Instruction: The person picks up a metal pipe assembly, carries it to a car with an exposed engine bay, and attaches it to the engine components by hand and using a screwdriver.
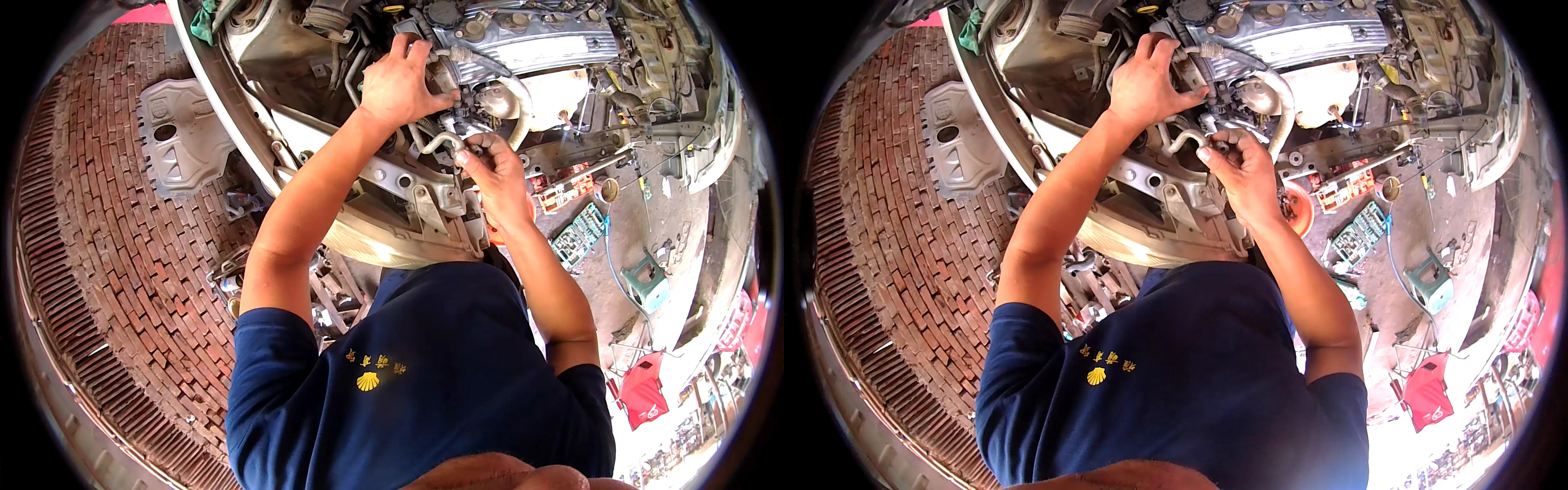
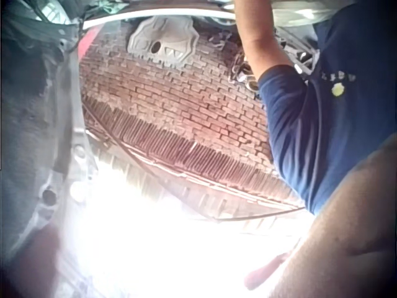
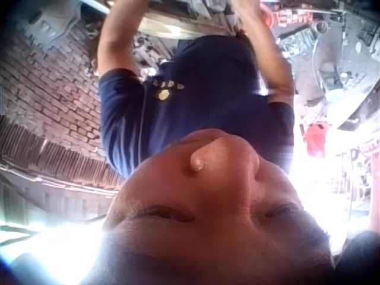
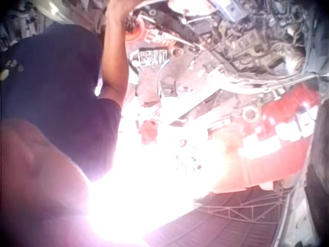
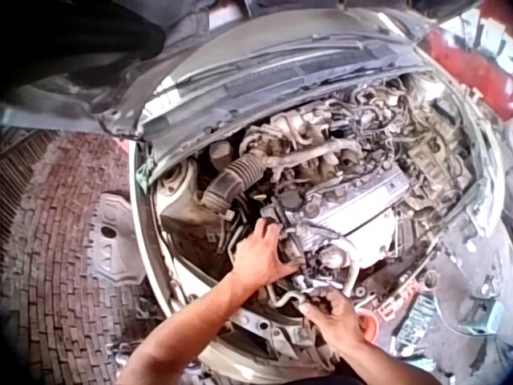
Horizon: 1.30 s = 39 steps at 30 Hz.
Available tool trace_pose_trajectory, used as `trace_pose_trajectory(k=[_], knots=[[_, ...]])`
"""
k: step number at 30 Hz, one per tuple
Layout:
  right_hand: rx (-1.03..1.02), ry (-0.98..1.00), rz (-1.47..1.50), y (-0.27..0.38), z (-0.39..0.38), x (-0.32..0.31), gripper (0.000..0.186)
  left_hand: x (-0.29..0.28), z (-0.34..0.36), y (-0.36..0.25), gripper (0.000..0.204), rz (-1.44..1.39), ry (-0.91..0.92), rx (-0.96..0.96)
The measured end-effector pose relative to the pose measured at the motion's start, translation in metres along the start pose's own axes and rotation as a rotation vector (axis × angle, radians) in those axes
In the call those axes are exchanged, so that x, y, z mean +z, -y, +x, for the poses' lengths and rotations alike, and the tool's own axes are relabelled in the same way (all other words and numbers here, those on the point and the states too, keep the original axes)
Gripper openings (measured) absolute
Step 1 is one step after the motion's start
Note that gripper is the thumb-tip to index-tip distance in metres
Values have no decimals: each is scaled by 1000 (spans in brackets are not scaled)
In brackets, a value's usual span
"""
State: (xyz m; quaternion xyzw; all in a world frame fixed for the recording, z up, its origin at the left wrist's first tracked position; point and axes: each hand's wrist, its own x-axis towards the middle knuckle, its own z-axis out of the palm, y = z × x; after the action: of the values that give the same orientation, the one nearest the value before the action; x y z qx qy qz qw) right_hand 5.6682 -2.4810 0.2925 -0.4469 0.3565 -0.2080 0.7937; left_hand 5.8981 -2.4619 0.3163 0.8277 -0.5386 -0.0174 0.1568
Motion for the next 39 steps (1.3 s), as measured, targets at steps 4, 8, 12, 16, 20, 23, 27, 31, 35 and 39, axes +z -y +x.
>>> trace_pose_trajectory(k=[4, 8, 12, 16, 20, 23, 27, 31, 35, 39], knots=[[-34, 2, 6, 1, -2, 0, 27, 3, 3, 11, 58, -144, -145, 84], [-21, 14, -106, -7, -4, -6, 27, 6, 18, 32, 62, -410, -87, -69], [-31, 5, -72, -12, -3, -8, 27, 4, 44, 48, 58, -851, 133, -279], [-18, 10, -67, -4, -5, -6, 27, 1, 54, 63, 67, -884, 254, -384], [-42, 33, -21, -5, 0, -7, 28, -6, 54, 50, 69, -847, 258, -443], [-27, 41, -38, -10, -2, -10, 28, -8, 48, 47, 75, -824, 223, -398], [-62, 57, -220, -16, -7, -18, 26, -19, 52, 44, 75, -647, 313, -216], [-26, 83, -194, -16, -11, -24, 23, -13, 48, 40, 66, -436, 218, 56], [-45, 57, -210, -12, -14, -25, 22, -8, 48, 42, 54, -395, 89, 99], [6, 115, -237, -17, -13, -40, 26, -32, 43, 21, 38, -589, 165, 54]])
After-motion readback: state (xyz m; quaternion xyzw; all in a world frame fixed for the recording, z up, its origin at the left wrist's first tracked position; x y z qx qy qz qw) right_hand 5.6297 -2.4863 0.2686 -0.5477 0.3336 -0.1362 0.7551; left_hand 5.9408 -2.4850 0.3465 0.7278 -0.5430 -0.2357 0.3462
